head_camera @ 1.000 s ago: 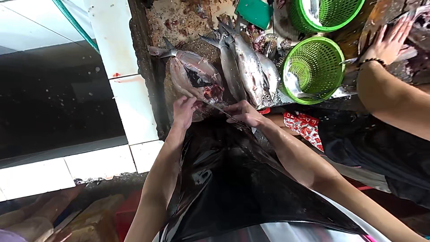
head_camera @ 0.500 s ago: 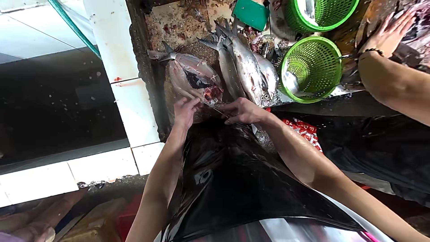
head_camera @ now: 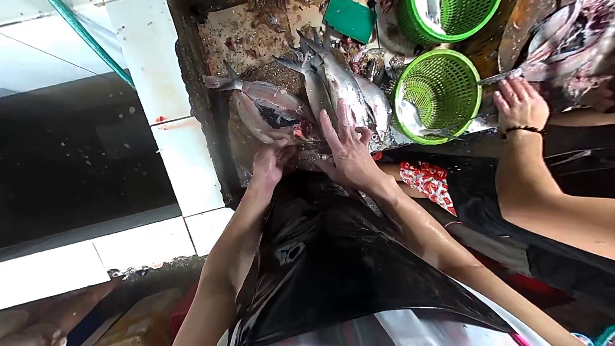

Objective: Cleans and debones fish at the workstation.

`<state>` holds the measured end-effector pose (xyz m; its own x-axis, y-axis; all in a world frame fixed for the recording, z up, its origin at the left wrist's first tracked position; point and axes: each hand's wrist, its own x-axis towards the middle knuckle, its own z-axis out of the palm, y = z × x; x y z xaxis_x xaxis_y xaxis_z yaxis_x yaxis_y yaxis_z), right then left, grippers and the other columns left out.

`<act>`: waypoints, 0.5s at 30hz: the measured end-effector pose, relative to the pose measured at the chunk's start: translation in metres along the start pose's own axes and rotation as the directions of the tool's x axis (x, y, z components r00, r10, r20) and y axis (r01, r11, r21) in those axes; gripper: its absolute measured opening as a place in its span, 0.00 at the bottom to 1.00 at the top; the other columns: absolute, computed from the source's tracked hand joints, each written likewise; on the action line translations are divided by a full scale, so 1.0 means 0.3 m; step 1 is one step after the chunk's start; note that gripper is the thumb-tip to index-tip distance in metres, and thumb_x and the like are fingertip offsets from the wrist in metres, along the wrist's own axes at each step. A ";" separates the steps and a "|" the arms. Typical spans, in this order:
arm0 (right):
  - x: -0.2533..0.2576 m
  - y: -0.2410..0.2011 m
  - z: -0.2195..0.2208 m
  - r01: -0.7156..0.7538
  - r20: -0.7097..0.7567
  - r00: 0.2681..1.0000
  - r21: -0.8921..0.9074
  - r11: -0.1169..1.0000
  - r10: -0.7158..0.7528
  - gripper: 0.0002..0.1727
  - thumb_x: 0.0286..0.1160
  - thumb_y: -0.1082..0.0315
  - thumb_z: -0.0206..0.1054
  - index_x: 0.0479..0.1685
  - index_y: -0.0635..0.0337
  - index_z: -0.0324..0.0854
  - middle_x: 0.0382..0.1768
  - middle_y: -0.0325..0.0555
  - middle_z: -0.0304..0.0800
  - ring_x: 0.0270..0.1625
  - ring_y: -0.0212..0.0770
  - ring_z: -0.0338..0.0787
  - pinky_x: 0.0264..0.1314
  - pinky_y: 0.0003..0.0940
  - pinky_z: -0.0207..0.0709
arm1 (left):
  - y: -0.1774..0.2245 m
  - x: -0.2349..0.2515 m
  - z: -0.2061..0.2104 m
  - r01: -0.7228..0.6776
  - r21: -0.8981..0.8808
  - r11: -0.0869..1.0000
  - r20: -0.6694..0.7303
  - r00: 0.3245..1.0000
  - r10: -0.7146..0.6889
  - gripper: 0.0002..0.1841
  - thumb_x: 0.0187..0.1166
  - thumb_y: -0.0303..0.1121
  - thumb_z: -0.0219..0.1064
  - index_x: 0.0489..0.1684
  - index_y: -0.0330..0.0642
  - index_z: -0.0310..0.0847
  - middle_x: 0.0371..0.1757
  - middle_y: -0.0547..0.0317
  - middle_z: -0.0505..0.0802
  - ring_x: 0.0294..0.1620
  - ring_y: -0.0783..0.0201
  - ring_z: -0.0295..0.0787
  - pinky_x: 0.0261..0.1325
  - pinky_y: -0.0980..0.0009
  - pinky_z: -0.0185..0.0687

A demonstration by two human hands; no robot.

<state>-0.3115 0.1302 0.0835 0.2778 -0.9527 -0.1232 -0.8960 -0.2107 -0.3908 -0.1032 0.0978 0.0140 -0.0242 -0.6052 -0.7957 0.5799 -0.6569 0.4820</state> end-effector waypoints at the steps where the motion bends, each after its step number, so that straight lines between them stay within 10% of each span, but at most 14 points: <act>1: 0.007 0.017 -0.008 -0.034 -0.010 0.999 0.086 0.996 0.035 0.58 0.70 0.49 0.75 0.99 0.42 0.39 0.97 0.49 0.44 0.78 0.57 0.79 0.69 0.76 0.67 | 0.006 0.005 -0.005 -0.002 0.014 1.000 0.026 1.000 0.002 0.12 0.79 0.26 0.68 0.56 0.31 0.80 0.47 0.46 0.93 0.45 0.54 0.94 0.55 0.58 0.93; 3: 0.020 0.066 -0.010 -0.127 -0.047 0.984 0.485 0.865 0.170 0.42 0.80 0.62 0.67 0.95 0.48 0.54 0.73 0.34 0.87 0.46 0.36 0.94 0.47 0.45 0.88 | 0.015 0.013 -0.024 0.018 -0.005 1.000 0.094 0.995 -0.018 0.12 0.80 0.28 0.68 0.57 0.33 0.81 0.47 0.49 0.93 0.46 0.56 0.94 0.58 0.59 0.92; 4: 0.022 0.080 -0.009 -0.171 0.003 0.966 0.755 0.633 0.257 0.36 0.85 0.67 0.61 0.94 0.53 0.56 0.64 0.41 0.94 0.40 0.37 0.95 0.41 0.38 0.89 | 0.017 0.017 -0.032 0.042 -0.032 0.999 0.110 0.993 -0.038 0.12 0.81 0.29 0.68 0.57 0.34 0.81 0.47 0.49 0.93 0.46 0.57 0.94 0.58 0.60 0.91; 6: 0.012 0.071 -0.009 -0.059 0.006 0.965 0.979 0.193 0.264 0.43 0.82 0.71 0.57 0.97 0.53 0.40 0.78 0.53 0.80 0.54 0.44 0.93 0.49 0.42 0.90 | 0.022 0.023 -0.038 0.085 -0.114 0.990 0.116 0.991 -0.071 0.11 0.82 0.29 0.67 0.57 0.35 0.81 0.47 0.50 0.93 0.47 0.58 0.94 0.58 0.62 0.91; 7: 0.007 0.061 -0.012 0.035 -0.069 0.980 0.984 0.177 0.186 0.52 0.78 0.72 0.61 0.98 0.50 0.27 0.91 0.53 0.60 0.74 0.50 0.84 0.66 0.49 0.87 | 0.027 0.022 -0.035 0.092 -0.142 0.986 0.110 0.991 -0.076 0.11 0.83 0.29 0.66 0.58 0.35 0.80 0.48 0.49 0.93 0.47 0.58 0.93 0.58 0.63 0.91; 8: 0.006 0.047 -0.020 0.105 -0.144 0.985 0.937 0.334 0.095 0.58 0.73 0.74 0.64 0.97 0.53 0.20 0.95 0.56 0.46 0.83 0.54 0.75 0.74 0.52 0.83 | 0.029 0.023 -0.033 0.084 -0.155 0.984 0.104 0.992 -0.068 0.12 0.83 0.29 0.66 0.59 0.35 0.80 0.48 0.49 0.93 0.47 0.57 0.94 0.58 0.62 0.91; 11: 0.001 -0.029 -0.077 0.037 -0.061 0.998 0.231 0.972 -0.024 0.56 0.66 0.70 0.71 0.99 0.48 0.42 0.95 0.52 0.48 0.76 0.56 0.81 0.68 0.60 0.79 | 0.018 0.024 -0.050 0.051 -0.149 0.988 0.120 0.992 -0.033 0.14 0.83 0.28 0.65 0.61 0.31 0.78 0.51 0.44 0.93 0.48 0.52 0.95 0.59 0.56 0.92; 15: 0.020 -0.032 -0.073 0.145 0.184 0.976 -0.171 0.975 -0.113 0.37 0.74 0.75 0.63 0.88 0.42 0.69 0.70 0.52 0.85 0.58 0.58 0.89 0.60 0.70 0.71 | 0.027 0.024 -0.079 -0.022 0.010 1.000 0.155 0.988 0.021 0.16 0.88 0.33 0.62 0.64 0.31 0.77 0.50 0.42 0.94 0.47 0.50 0.96 0.58 0.54 0.93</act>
<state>-0.3088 0.1218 0.1066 0.4364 -0.8661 -0.2437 -0.8921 -0.3811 -0.2429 -0.0792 0.0987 0.0035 -0.1381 -0.6810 -0.7191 0.5721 -0.6476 0.5034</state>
